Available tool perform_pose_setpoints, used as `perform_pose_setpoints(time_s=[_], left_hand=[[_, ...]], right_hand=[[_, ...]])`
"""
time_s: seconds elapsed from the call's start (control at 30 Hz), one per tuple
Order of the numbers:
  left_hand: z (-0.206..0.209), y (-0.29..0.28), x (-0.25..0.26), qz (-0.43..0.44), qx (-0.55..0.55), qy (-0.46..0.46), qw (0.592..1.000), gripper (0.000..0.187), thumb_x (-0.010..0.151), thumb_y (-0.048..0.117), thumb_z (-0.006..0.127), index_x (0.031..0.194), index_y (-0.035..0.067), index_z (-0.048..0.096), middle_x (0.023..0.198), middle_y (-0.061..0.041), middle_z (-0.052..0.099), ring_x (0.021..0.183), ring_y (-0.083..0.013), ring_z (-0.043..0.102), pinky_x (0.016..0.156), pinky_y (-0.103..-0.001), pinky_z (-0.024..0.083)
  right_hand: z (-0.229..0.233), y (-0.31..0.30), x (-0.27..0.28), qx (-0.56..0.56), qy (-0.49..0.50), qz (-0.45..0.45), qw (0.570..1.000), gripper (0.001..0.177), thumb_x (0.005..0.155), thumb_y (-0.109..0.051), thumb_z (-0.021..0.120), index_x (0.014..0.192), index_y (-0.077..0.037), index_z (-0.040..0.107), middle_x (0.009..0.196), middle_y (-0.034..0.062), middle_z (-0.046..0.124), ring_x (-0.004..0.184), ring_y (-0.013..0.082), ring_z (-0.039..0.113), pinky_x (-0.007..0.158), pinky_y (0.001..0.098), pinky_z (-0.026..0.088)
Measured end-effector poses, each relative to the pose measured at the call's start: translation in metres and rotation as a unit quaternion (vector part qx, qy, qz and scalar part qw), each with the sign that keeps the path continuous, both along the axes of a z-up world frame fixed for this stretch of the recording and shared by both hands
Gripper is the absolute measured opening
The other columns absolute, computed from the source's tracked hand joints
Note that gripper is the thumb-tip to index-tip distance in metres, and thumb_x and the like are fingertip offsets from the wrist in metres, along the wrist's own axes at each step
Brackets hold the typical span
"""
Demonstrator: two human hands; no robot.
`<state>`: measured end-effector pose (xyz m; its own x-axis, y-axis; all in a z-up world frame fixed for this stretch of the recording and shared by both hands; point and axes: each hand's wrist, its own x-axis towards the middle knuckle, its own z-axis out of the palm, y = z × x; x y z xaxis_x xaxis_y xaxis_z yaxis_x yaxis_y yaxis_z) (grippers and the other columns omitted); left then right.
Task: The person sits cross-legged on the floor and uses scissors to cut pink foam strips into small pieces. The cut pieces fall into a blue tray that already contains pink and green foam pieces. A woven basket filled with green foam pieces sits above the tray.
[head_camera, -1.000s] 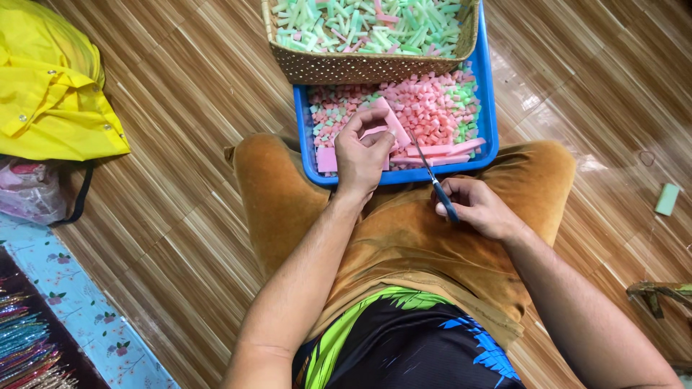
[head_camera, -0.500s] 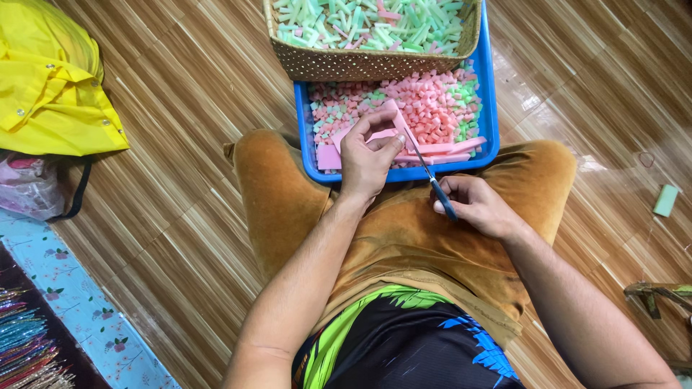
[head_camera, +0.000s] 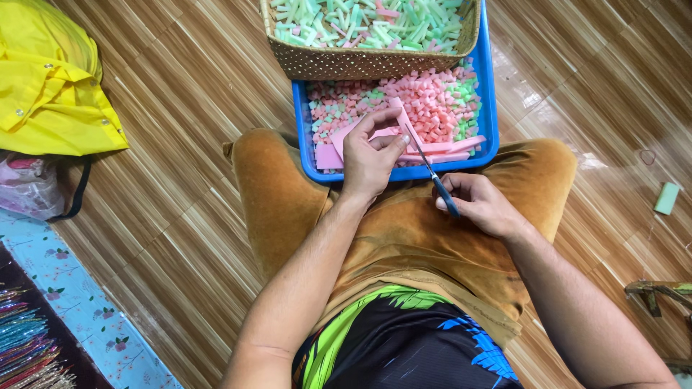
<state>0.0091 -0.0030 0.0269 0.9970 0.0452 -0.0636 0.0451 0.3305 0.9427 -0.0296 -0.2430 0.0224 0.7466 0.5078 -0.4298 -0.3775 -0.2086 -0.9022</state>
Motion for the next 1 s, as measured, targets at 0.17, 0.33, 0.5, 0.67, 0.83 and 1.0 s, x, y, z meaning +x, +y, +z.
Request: perform_pose_setpoints(time_s=[0.17,0.33,0.5,0.67,0.83,1.0], left_hand=[[0.0035,0.0018,0.0004,-0.007,0.006,-0.008,1.000,0.043,0.091,-0.010,0.071,0.132,-0.002,0.060,0.127,-0.013,0.065,0.097,-0.0182,0.075,0.082,-0.026,0.064],[0.0063,0.0016,-0.0001,-0.019,0.010,-0.010,1.000,0.044,0.091,-0.010,0.071,0.133,-0.002,0.060,0.129,-0.013,0.065,0.095,-0.0176,0.076,0.081,-0.025,0.063],[0.0087,0.0006,-0.0013,-0.019,0.019,0.007,1.000,0.043,0.090,-0.009,0.071,0.132,-0.002,0.061,0.129,-0.013,0.065,0.093,-0.0169,0.075,0.074,-0.025,0.062],[0.0062,-0.0001,0.0013,-0.009,0.020,-0.007,1.000,0.045,0.090,-0.009,0.073,0.133,-0.002,0.060,0.131,-0.013,0.064,0.094,-0.0180,0.076,0.079,-0.025,0.063],[0.0017,-0.0025,0.0030,0.001,0.010,-0.019,1.000,0.047,0.089,-0.009,0.073,0.134,-0.002,0.059,0.133,-0.014,0.063,0.095,-0.0186,0.076,0.082,-0.026,0.063],[0.0026,-0.0040,0.0026,0.005,0.005,-0.036,0.999,0.048,0.090,-0.011,0.073,0.135,-0.002,0.059,0.134,-0.014,0.062,0.099,-0.0179,0.075,0.087,-0.026,0.063]], right_hand=[[0.0001,-0.0010,-0.0003,0.018,-0.003,0.004,1.000,0.031,0.087,-0.030,0.077,0.093,-0.002,0.065,0.085,-0.0001,0.061,0.074,0.0081,0.054,0.063,0.0260,0.046],[0.0023,0.0001,0.0010,0.042,-0.007,0.000,0.999,0.032,0.086,-0.031,0.078,0.095,-0.003,0.066,0.088,0.0000,0.062,0.077,0.0080,0.055,0.066,0.0256,0.046],[0.0051,0.0019,0.0013,0.025,-0.001,-0.005,1.000,0.032,0.085,-0.033,0.077,0.095,-0.004,0.066,0.085,-0.0006,0.062,0.075,0.0078,0.055,0.065,0.0255,0.046],[0.0055,0.0019,0.0020,0.004,-0.010,-0.003,1.000,0.030,0.086,-0.031,0.076,0.091,-0.004,0.065,0.080,-0.0019,0.060,0.071,0.0066,0.052,0.062,0.0244,0.043],[0.0036,0.0013,0.0017,0.000,-0.013,-0.012,1.000,0.027,0.088,-0.029,0.075,0.088,-0.004,0.065,0.076,-0.0042,0.057,0.068,0.0052,0.049,0.059,0.0235,0.040],[0.0012,0.0012,0.0007,-0.032,-0.010,-0.026,0.999,0.025,0.089,-0.025,0.075,0.084,-0.003,0.065,0.071,-0.0054,0.053,0.064,0.0047,0.045,0.055,0.0236,0.036]])
